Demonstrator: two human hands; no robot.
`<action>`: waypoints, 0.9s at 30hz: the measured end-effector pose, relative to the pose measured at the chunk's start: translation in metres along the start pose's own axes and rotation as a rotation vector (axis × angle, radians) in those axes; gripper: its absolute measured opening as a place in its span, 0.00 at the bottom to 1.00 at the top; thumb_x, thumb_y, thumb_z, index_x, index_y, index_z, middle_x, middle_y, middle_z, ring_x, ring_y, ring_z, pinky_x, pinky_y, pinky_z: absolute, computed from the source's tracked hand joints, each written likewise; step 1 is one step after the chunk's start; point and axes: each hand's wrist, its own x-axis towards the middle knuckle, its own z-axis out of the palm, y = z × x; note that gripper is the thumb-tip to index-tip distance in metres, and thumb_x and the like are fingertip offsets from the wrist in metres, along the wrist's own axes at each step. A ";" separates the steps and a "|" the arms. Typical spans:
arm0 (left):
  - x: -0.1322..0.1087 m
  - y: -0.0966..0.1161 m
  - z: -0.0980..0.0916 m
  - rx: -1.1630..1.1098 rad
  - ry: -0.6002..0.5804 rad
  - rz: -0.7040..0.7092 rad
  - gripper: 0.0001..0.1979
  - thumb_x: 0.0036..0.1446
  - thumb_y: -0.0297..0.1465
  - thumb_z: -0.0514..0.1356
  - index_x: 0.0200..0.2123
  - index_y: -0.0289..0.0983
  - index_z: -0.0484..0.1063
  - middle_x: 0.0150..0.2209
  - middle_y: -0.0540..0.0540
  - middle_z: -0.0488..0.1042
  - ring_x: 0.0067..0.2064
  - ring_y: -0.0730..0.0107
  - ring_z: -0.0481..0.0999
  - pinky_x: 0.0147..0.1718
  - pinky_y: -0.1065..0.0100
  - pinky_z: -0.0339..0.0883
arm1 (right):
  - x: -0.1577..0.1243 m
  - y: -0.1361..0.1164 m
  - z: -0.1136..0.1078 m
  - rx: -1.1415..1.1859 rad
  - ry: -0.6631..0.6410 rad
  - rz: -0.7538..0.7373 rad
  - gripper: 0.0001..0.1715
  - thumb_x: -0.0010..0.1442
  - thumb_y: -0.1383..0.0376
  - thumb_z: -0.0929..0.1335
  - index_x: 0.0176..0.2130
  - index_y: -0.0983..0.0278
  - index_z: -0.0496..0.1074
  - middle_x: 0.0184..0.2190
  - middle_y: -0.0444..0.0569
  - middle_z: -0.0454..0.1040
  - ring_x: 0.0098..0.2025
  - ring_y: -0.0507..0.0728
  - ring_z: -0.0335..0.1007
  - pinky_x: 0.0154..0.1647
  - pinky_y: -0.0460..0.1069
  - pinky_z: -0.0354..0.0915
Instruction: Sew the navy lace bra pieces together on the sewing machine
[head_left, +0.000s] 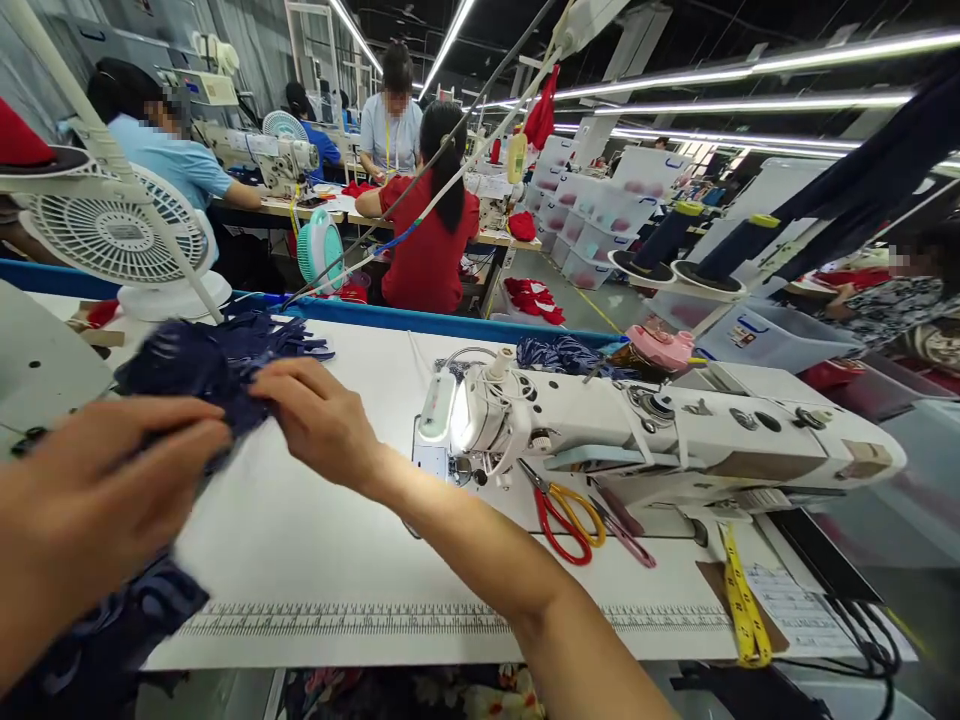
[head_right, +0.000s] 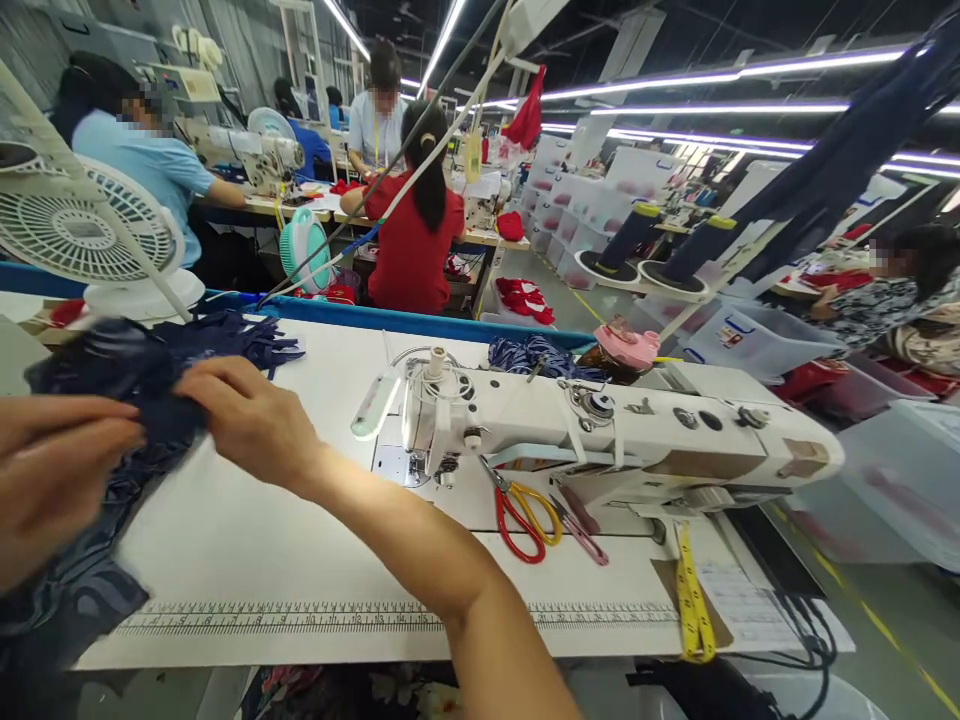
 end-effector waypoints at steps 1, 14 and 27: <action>-0.011 0.011 0.006 0.023 -0.088 0.132 0.08 0.59 0.31 0.58 0.38 0.42 0.77 0.43 0.56 0.77 0.41 0.73 0.75 0.45 0.67 0.70 | -0.014 0.010 -0.004 -0.062 -0.015 0.000 0.28 0.70 0.68 0.49 0.47 0.66 0.73 0.52 0.43 0.72 0.54 0.48 0.69 0.44 0.41 0.66; -0.065 0.128 0.123 -0.288 -0.511 0.458 0.09 0.59 0.22 0.56 0.26 0.36 0.69 0.31 0.47 0.72 0.38 0.64 0.74 0.42 0.59 0.73 | -0.162 0.088 -0.080 -0.167 -0.480 -0.197 0.15 0.68 0.74 0.60 0.50 0.68 0.70 0.47 0.56 0.75 0.48 0.55 0.72 0.50 0.50 0.72; -0.053 0.105 0.155 -0.538 -0.695 0.357 0.11 0.62 0.22 0.56 0.44 0.39 0.73 0.55 0.38 0.70 0.62 0.51 0.63 0.61 0.40 0.56 | -0.222 0.085 -0.139 -0.372 -0.233 0.069 0.29 0.57 0.82 0.58 0.51 0.62 0.72 0.42 0.55 0.74 0.41 0.59 0.70 0.38 0.53 0.71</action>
